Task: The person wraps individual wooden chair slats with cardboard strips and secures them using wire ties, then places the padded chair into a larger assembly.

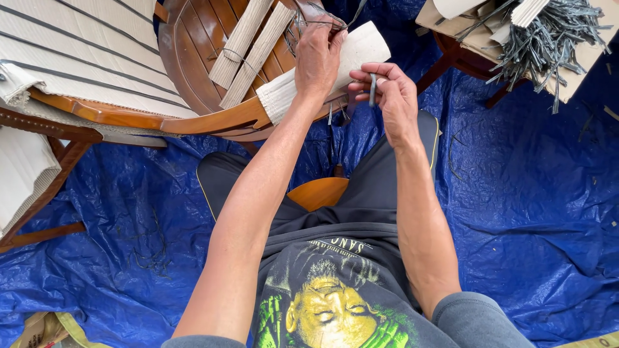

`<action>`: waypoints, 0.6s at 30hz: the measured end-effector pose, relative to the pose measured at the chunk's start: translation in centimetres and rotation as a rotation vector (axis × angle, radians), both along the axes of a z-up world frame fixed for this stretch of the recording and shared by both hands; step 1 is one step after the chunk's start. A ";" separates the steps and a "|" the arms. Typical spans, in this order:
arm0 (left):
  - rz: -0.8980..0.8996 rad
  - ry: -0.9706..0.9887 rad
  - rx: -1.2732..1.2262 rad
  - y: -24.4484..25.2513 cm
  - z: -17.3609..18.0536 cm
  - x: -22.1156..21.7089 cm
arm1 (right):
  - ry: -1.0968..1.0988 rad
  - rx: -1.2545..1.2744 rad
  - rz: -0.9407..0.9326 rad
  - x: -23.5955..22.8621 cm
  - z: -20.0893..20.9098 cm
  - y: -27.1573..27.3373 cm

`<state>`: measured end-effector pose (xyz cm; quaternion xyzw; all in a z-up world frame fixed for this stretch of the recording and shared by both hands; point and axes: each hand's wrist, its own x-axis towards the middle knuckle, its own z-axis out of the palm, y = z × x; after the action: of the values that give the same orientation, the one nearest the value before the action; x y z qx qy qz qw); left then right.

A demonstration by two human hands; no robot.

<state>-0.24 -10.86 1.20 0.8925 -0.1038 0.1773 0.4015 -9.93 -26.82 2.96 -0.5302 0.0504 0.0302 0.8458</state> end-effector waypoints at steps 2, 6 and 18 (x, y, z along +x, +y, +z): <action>0.005 0.011 -0.014 0.1 0.0 -0.1 | -0.021 -0.074 0.071 0.6 0.6 -0.3; 0.018 -0.022 -0.014 0.2 -0.2 -0.1 | -0.073 -0.234 0.128 1.9 1.1 -0.5; -0.034 -0.080 -0.166 0.2 0.1 -0.3 | -0.390 -0.822 -0.048 5.9 0.5 1.3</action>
<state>-0.50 -10.69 1.34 0.8466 -0.1196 0.2138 0.4725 -4.05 -25.51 3.42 -0.8164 -0.0896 -0.1123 0.5593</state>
